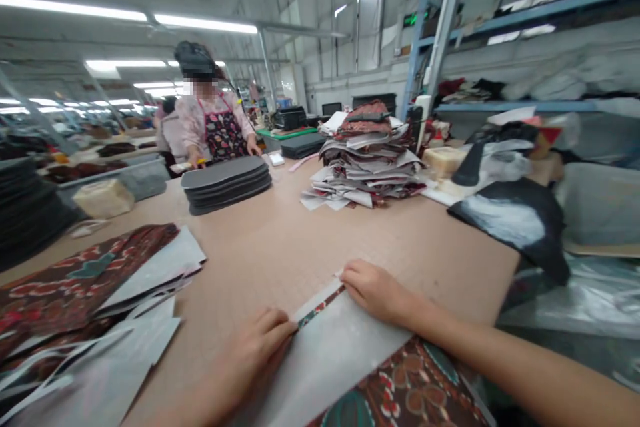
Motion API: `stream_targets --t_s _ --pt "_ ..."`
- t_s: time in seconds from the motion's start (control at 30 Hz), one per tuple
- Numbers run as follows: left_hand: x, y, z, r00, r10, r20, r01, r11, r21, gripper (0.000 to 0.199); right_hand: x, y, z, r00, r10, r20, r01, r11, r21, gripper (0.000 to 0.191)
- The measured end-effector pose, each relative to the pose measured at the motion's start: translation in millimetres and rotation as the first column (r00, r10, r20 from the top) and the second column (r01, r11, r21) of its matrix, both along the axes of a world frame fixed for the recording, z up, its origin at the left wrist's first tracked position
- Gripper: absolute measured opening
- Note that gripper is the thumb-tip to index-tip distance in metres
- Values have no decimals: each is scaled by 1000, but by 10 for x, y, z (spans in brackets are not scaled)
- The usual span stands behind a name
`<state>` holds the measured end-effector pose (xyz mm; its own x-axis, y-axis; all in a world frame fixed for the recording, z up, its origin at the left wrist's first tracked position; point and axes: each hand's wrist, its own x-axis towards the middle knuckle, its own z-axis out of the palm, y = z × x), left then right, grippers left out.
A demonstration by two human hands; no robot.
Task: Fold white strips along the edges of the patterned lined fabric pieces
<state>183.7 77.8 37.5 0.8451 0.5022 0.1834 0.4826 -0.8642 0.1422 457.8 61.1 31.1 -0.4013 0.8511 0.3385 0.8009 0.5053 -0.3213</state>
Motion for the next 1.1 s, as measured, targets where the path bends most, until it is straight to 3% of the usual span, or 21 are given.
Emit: stream_targets --t_s 0.1,0.2,0.3,0.57,0.8,1.0,1.1 --pt "550 161 -49 998 -62 3 62 998 12 19 105 64 -105 978 -165 -127 163 986 -21 18" --pt "897 275 -92 997 -77 -2 77 996 50 19 138 101 -147 970 -176 -168 172 984 -39 17" --pt "1054 334 -131 999 -54 -6 54 996 64 20 131 105 -148 974 -162 -157 160 987 -29 17" --pt "1109 302 -176 1000 -11 -21 13 994 108 25 124 92 -125 968 -176 -177 172 984 -40 15" --pt "1122 275 -173 999 11 -51 -4 990 138 26 41 169 29 944 -326 -51 306 923 -234 10" --pt "1122 204 -126 997 26 -70 -16 989 146 27 65 428 157 968 -241 67 247 886 -394 9" --pt "990 131 -102 993 62 -99 -52 994 96 27 115 555 205 975 -201 91 219 852 -475 10"
